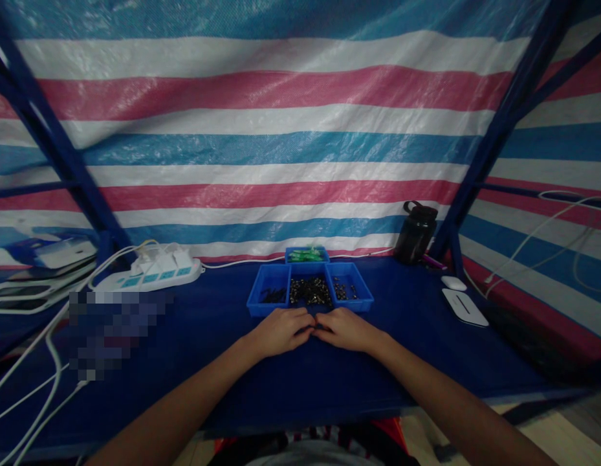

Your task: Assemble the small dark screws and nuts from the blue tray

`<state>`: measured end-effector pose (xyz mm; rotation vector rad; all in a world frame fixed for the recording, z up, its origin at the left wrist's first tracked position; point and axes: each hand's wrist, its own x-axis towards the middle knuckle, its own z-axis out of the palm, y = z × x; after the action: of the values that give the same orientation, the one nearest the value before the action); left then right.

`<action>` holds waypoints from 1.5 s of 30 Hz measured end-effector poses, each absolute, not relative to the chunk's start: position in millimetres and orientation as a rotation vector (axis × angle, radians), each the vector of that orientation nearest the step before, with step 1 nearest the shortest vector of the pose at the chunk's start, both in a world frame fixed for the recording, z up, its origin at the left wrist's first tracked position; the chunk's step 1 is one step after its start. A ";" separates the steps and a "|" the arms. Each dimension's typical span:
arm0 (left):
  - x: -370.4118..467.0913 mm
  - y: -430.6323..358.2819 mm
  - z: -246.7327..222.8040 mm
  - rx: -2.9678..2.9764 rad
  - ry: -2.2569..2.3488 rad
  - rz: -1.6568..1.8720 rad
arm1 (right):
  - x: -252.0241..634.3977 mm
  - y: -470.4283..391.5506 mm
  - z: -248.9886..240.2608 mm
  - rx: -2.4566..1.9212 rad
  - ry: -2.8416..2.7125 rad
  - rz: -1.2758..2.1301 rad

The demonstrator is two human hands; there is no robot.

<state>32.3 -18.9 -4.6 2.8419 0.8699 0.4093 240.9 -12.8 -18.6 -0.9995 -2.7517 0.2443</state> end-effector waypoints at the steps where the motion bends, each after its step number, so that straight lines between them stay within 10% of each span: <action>1: 32.5 -19.8 -3.3 2.840 0.872 0.413 | 240.7 -12.7 -18.8 -0.994 -2.747 0.254; 45: 32.2 -16.7 -8.4 2.807 1.148 0.351 | 242.2 -14.2 -11.0 -1.027 -2.726 0.220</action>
<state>32.2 -16.7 -8.4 2.8068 1.1481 0.3514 242.2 -14.2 -11.0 -1.0269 -2.7263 0.2197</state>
